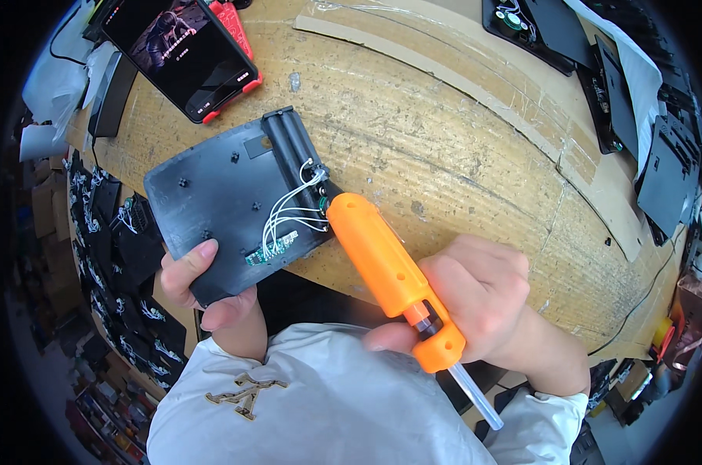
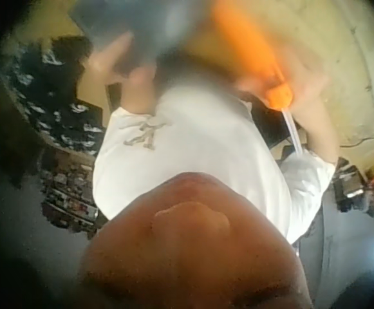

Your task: The person uses an orange hot glue gun to apply adhesive to the internal wiring and circuit board of a black plastic electronic device. They repeatedly pick up the device, apply glue to specific points, and place it back on the workbench among other similar units.

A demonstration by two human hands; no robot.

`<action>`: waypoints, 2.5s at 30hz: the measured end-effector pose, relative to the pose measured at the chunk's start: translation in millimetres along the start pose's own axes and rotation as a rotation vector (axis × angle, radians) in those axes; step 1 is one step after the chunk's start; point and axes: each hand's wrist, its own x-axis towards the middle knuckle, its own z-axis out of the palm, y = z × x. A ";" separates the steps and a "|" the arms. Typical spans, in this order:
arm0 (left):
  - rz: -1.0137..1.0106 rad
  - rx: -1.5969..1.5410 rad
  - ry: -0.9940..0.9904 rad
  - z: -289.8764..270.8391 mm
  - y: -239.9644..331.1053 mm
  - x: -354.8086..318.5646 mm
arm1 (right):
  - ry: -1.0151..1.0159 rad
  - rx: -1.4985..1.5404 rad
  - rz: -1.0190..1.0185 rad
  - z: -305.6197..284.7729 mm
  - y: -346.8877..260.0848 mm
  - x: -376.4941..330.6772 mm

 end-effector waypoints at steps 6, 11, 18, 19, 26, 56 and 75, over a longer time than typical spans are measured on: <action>0.044 -0.041 -0.026 -1.2 -5.2 3.4 | -0.106 0.082 0.049 -9.6 13.0 0.6; 0.015 -0.199 0.014 1.7 -4.9 1.1 | 0.013 0.315 0.142 -0.3 18.2 -3.5; -1.093 -0.503 0.032 -27.3 29.3 -4.3 | -0.038 0.415 0.385 -9.5 19.2 -8.7; -1.063 -0.507 0.031 -28.2 30.9 -1.7 | -0.047 0.399 0.385 -9.6 19.5 -8.9; -0.002 -0.256 -0.083 -10.8 -8.6 5.3 | -0.137 0.326 0.372 -12.5 21.9 -5.7; -0.268 -0.341 0.076 -7.7 -1.4 -3.1 | 0.134 0.604 0.589 -10.5 23.3 -12.2; -0.218 -0.457 0.104 -6.5 -8.5 -2.9 | -0.181 0.461 0.388 -21.5 32.0 -2.4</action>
